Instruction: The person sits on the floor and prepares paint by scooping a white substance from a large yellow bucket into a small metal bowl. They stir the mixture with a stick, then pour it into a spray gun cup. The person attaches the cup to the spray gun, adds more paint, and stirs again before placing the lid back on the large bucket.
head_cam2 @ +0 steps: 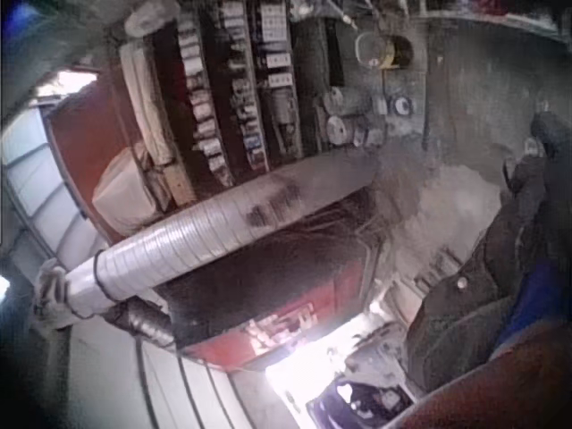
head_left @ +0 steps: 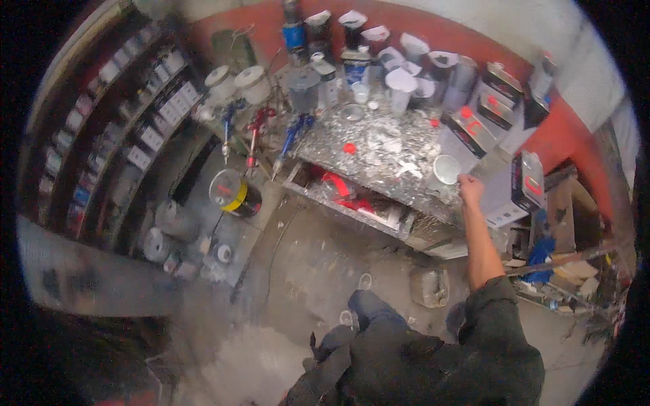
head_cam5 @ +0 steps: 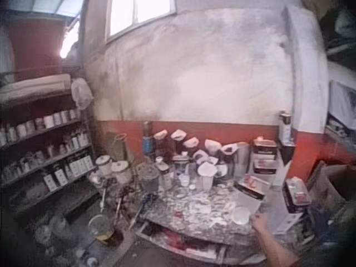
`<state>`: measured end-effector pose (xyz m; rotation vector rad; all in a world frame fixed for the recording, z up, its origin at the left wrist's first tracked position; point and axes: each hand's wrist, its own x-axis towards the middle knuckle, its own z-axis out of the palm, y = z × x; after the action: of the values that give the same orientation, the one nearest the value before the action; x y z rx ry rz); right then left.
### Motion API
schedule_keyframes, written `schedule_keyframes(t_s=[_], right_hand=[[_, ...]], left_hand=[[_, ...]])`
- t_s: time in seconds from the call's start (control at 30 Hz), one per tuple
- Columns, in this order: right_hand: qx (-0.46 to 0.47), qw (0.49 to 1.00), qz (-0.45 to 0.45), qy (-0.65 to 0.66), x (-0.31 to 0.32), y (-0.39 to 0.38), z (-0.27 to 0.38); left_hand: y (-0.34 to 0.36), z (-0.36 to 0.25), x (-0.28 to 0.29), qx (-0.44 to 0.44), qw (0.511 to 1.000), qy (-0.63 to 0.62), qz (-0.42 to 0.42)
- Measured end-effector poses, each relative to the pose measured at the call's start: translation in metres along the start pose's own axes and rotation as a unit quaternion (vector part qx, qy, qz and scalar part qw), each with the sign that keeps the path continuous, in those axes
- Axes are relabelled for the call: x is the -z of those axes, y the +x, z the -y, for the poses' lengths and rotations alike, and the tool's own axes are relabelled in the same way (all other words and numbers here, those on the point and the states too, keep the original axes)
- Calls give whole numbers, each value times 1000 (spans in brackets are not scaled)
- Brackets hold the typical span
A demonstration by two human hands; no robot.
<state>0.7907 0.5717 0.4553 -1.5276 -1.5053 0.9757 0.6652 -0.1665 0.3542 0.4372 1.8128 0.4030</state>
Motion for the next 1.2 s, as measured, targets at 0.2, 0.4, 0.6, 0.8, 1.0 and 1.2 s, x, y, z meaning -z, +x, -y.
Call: schedule_keyframes(t_s=[0.2,0.4,0.6,0.8,1.0,1.2], right_hand=[[8,1000,-16,-2,-25,36,-12],[-95,989,16,114,-16,41,-1],[-77,983,14,163,-20,28,-13],[-99,980,-85,153,-18,3,4],[-69,967,-138,203,-23,-83,-19],[-124,982,-137,-33,-164,-273,3]], left_hand=[[8,-43,-4,-18,998,-12,-66],[19,-66,12,26,999,-3,-44],[44,-84,59,29,999,18,-24],[60,-73,136,9,999,24,-46],[32,57,258,9,994,97,-51],[66,130,428,22,994,84,68]])
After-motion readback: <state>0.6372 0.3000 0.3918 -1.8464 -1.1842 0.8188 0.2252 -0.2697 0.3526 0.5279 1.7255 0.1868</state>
